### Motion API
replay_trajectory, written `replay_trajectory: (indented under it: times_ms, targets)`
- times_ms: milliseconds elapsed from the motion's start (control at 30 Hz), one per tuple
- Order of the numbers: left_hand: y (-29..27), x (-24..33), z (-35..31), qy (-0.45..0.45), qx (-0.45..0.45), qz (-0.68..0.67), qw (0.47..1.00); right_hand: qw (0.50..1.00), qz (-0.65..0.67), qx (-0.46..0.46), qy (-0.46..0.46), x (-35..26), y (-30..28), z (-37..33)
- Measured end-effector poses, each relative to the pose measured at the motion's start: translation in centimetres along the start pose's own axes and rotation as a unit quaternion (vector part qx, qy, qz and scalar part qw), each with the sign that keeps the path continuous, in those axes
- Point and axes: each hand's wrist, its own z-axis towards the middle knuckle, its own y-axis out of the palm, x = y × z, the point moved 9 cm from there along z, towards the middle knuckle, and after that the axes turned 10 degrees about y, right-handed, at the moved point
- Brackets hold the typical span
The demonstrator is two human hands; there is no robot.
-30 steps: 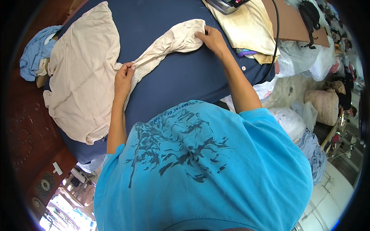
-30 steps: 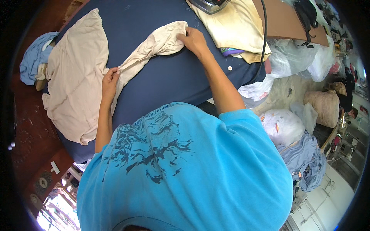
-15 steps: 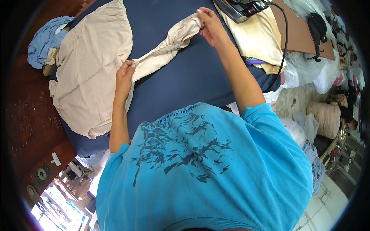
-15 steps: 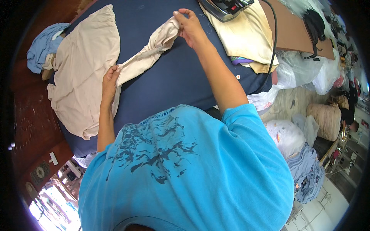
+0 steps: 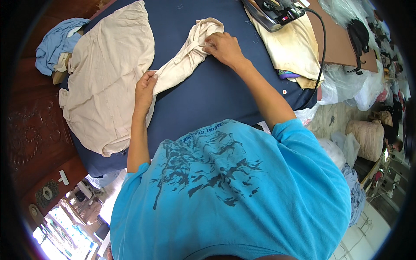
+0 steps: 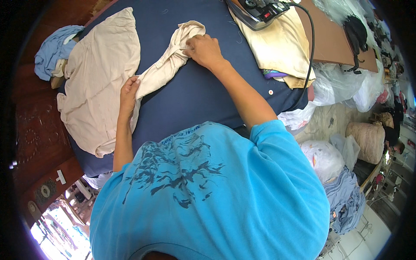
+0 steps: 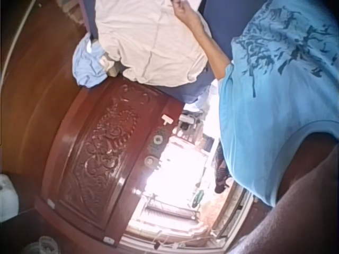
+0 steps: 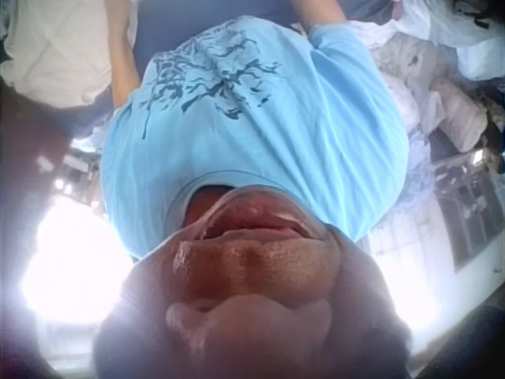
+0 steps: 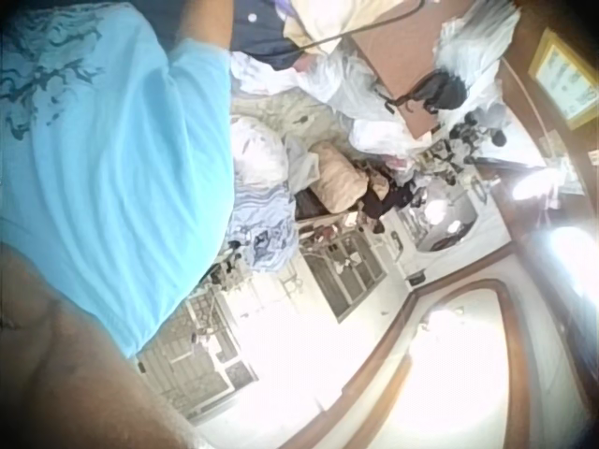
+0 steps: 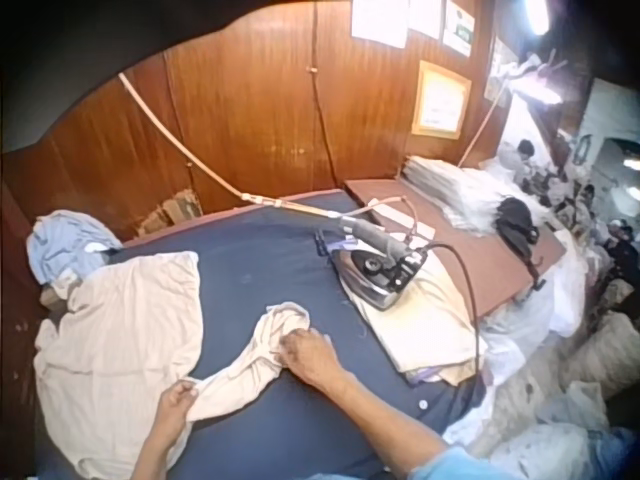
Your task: The person irons several shirts on a padded surface using an electric iron, then folds the shirts by hand, placing one on a stack on a table and another into a plastic bag.
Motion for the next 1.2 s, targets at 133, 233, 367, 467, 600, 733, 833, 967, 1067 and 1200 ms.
replay_trajectory:
  times_ms: [133, 233, 367, 467, 600, 733, 833, 967, 1067, 1200]
  targets:
    - [0.4, 0.0, 0.2, -0.001, -0.002, -0.005, 1.0, 0.996, -0.007, -0.093, 0.017, 0.3, 1.8, 0.5]
    - [0.6, -0.4, -0.1, 0.007, -0.018, 0.01, 1.0, 0.986, 0.041, -0.147, 0.06, -0.3, 2.0, 1.0]
    - [1.3, -0.3, -0.2, 0.02, -0.042, 0.06, 0.997, 0.996, 0.075, -0.008, 0.052, -1.1, 0.1, 2.7]
    - [1.3, -0.5, -0.2, 0.033, -0.048, 0.04, 0.998, 0.992, -0.043, 0.059, -0.105, -3.4, -0.3, 3.7]
    - [1.3, -0.2, -0.3, 0.03, -0.045, 0.044, 0.998, 0.95, -0.19, -0.029, -0.245, -4.9, 2.1, 5.1]
    - [1.2, 0.0, -0.3, 0.04, -0.048, 0.08, 0.995, 0.937, -0.198, -0.146, -0.248, -5.8, 4.5, 6.5]
    - [1.5, 0.2, -0.5, 0.044, -0.048, 0.071, 0.995, 0.936, -0.216, -0.178, -0.212, -5.6, 5.8, 8.0]
    - [2.1, 1.2, -1.0, 0.055, -0.07, 0.167, 0.982, 0.983, -0.157, -0.099, 0.004, -1.4, 4.1, 12.8]
    - [2.1, 1.5, -0.6, 0.072, -0.062, 0.171, 0.981, 0.994, -0.059, 0.019, 0.093, 1.3, 2.2, 13.2]
    - [1.7, 1.4, -0.8, 0.069, -0.041, 0.158, 0.984, 0.991, 0.05, 0.116, 0.036, 2.0, -0.6, 10.2]
